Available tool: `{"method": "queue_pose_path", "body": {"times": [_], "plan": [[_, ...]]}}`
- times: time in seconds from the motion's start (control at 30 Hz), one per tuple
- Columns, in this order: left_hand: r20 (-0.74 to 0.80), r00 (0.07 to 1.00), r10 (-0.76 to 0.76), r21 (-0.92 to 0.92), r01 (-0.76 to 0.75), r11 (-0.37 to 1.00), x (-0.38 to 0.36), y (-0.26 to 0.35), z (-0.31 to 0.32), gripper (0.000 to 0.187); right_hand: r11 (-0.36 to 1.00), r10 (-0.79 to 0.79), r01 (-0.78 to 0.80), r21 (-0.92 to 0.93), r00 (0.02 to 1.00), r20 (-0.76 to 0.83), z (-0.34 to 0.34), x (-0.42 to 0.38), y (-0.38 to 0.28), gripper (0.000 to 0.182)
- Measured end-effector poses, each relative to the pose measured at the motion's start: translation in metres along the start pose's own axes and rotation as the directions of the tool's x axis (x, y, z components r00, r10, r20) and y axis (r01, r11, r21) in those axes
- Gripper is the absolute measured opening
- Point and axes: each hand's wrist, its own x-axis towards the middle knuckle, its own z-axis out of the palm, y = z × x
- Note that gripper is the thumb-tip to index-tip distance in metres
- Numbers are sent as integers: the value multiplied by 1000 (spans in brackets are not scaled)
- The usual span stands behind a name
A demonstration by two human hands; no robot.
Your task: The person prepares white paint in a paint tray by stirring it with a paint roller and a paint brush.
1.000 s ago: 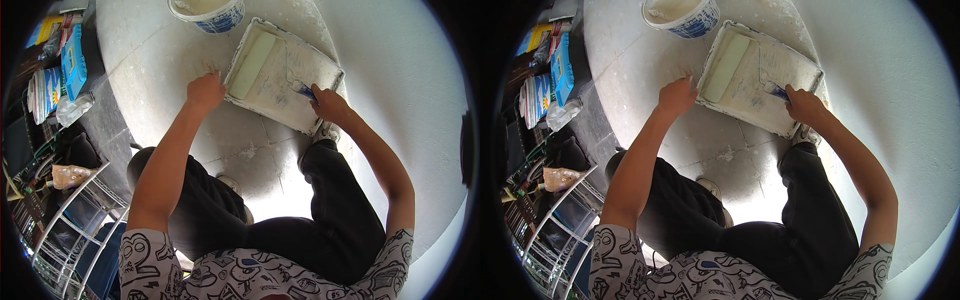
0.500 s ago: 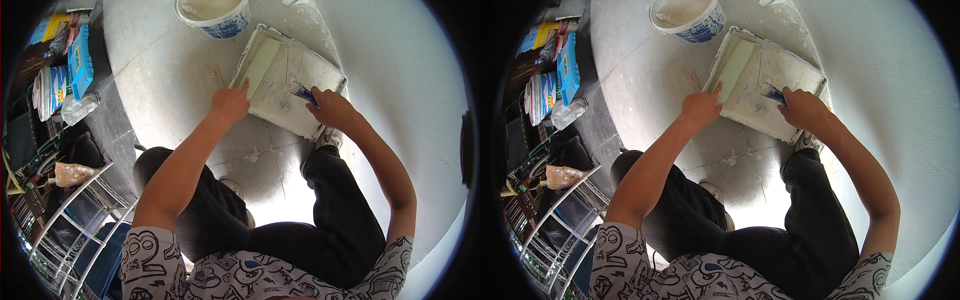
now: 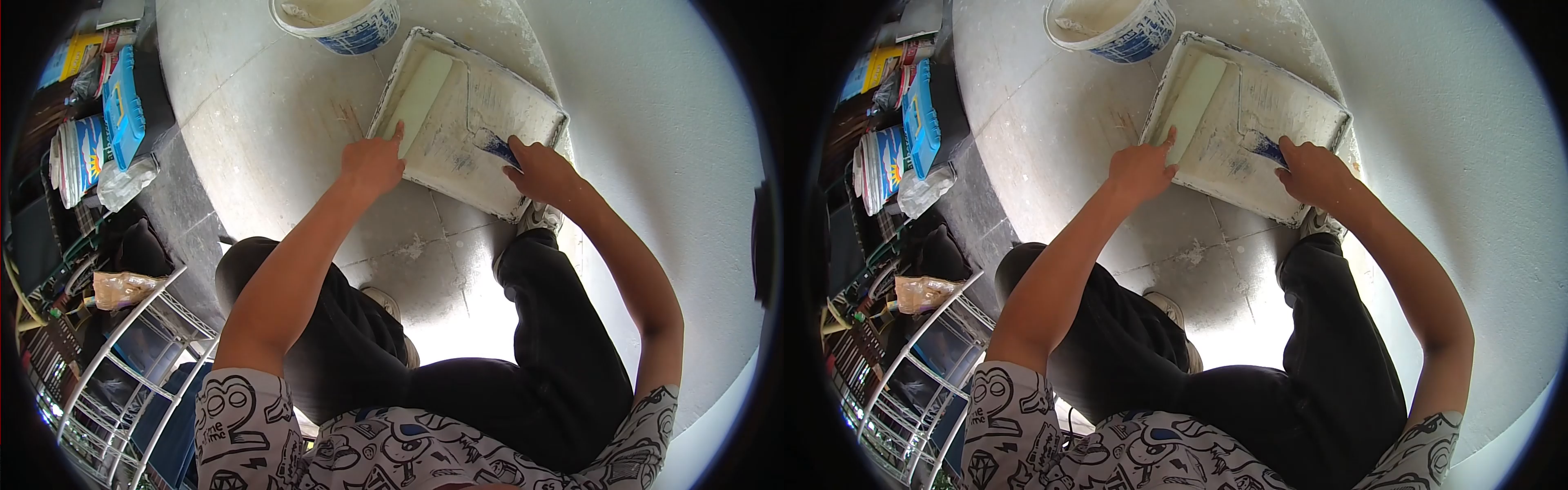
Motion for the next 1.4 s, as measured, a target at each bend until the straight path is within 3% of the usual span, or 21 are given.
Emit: {"method": "queue_pose_path", "body": {"times": [0.3,0.6,0.8,1.0,1.13,1.4], "plan": [[-29,999,31,-1,-31,1000,0,-4,-3,70,1000,13,-12,-25,1000,9,3,1,2,37],[-312,949,32,-97,-65,993,-6,-21,-21,55,999,35,-35,-24,999,-28,17,6,20,37],[-330,944,-1,-147,-51,988,-5,-30,-26,55,995,92,-95,-42,994,-52,-4,-8,6,39],[-292,945,-149,-177,99,979,-2,-36,-14,58,983,152,-159,-89,985,-87,-44,-27,-18,40],[-288,952,-104,-152,62,986,-1,-43,-8,54,966,228,-230,-114,973,-30,-66,-37,-27,39],[-258,963,-79,-136,45,990,-3,-45,-4,47,974,149,-166,-154,982,-112,-61,-29,-36,38]]}}
